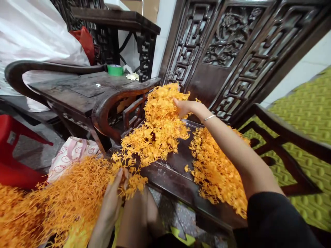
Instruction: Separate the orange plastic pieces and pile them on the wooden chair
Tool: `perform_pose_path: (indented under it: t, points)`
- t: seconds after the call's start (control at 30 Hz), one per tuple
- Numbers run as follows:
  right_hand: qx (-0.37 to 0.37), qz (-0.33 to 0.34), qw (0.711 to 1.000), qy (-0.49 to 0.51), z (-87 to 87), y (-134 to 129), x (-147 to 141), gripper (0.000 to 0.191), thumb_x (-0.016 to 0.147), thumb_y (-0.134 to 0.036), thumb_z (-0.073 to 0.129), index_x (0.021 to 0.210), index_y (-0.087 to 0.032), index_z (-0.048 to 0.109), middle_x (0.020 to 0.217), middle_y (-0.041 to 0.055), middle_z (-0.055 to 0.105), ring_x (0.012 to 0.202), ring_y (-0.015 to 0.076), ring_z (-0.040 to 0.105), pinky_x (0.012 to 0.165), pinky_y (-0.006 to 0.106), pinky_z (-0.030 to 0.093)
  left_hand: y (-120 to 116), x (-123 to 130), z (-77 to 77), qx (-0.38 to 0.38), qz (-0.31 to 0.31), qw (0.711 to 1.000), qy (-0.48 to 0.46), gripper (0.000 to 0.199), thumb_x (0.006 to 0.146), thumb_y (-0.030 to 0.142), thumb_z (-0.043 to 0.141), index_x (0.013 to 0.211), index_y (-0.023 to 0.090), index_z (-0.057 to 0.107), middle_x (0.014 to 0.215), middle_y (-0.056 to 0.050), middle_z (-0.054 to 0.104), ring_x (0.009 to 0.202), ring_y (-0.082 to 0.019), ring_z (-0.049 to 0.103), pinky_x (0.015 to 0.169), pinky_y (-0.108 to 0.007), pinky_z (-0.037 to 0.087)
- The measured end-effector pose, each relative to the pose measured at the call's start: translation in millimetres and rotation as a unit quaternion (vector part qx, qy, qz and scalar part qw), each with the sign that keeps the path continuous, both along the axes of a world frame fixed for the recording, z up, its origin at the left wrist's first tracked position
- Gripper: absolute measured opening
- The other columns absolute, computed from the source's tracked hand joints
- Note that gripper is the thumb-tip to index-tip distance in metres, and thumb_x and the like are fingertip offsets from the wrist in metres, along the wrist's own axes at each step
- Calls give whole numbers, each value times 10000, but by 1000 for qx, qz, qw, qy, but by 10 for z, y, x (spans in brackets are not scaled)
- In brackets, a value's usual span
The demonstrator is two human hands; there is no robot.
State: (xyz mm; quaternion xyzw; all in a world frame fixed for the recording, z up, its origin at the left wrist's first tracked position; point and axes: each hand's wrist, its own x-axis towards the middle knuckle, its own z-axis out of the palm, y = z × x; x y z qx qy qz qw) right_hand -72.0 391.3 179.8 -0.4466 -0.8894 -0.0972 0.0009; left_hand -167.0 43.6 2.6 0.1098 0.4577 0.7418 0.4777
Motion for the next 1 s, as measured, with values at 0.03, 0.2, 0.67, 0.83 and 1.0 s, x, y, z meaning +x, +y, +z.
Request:
perform_pose_path:
  t: [0.03, 0.2, 0.67, 0.83, 1.0]
  points:
    - [-30, 33, 999, -24, 37, -108, 16, 746, 749, -261, 765, 1393, -91, 429, 1277, 177, 584, 1020, 250, 635, 831, 341, 538, 7, 1, -12, 4, 6, 1000, 10, 391, 712, 574, 714, 691, 198, 607, 538, 49, 473, 523, -97, 438, 539, -192, 419]
    - [-126, 230, 964, -45, -64, -842, 92, 1010, 672, -344, 800, 1505, -239, 240, 1528, 133, 312, 1258, 346, 493, 1009, 427, 466, 119, -31, -87, 26, 64, 997, 21, 461, 684, 651, 675, 711, 196, 606, 548, 32, 493, 533, -130, 479, 538, -236, 438]
    - [39, 220, 972, 68, -1508, -674, -495, 1059, 593, -440, 819, 1479, -165, 307, 1566, 213, 130, 1421, 473, -32, 1099, 655, -91, 193, -24, -132, -65, 38, 996, 47, 619, 564, 767, 665, 674, 159, 627, 538, 6, 554, 493, -127, 519, 477, -228, 461]
    - [55, 215, 974, 51, -1585, 7, -431, 1069, 544, -594, 778, 1411, -82, 418, 1448, 263, 371, 1424, 461, 37, 1104, 652, -77, 181, 32, -245, -113, -1, 986, 119, 579, 609, 740, 655, 679, 166, 636, 583, -6, 574, 519, -139, 529, 455, -224, 428]
    - [60, 197, 978, 30, -1596, 488, -497, 1097, 556, -586, 768, 1433, -56, 380, 1390, 264, 449, 1403, 477, 146, 1114, 644, -37, 2, 70, -231, -122, 5, 960, 254, 519, 686, 688, 644, 577, 186, 574, 538, 19, 502, 533, -133, 482, 504, -218, 421]
